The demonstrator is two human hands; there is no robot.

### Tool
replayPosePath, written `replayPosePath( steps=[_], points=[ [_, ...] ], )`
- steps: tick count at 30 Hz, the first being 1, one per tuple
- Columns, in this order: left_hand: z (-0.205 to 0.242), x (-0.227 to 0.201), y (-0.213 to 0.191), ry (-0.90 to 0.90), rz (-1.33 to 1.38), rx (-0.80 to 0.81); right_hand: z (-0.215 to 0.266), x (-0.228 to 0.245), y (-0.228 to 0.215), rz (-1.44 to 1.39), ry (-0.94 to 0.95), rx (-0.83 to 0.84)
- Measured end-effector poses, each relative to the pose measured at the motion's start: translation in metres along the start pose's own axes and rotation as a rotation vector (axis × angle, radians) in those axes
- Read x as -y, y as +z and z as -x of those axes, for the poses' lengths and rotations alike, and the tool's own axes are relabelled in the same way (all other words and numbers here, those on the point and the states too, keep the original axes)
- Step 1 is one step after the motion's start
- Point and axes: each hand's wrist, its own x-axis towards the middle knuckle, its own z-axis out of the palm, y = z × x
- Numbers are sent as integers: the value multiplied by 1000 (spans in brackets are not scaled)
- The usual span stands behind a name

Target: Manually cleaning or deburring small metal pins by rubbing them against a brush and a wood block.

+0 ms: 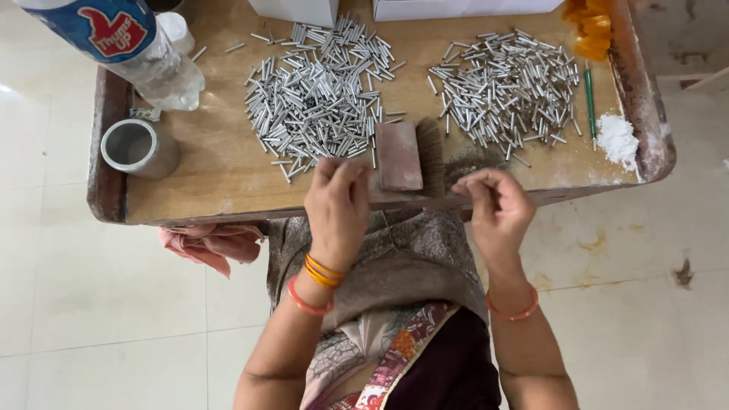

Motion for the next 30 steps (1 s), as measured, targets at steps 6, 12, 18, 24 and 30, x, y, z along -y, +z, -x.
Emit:
replayPosePath(
  steps=[6,12,18,24,30],
  points=[
    [-30,32,20,-5,-289,153,-4,-12,-3,-12,98,-38],
    [13,-7,8,-116,90,58,19,5,-3,-245,152,3],
    [61,-19,44,-195,932,109,40,31,14,-473,331,4],
    [58,-30,36,-391,1227,133,42,45,24,-388,279,-21],
    [63,-36,39,-369,1126,49,37,54,26,-236,214,14]
  ],
)
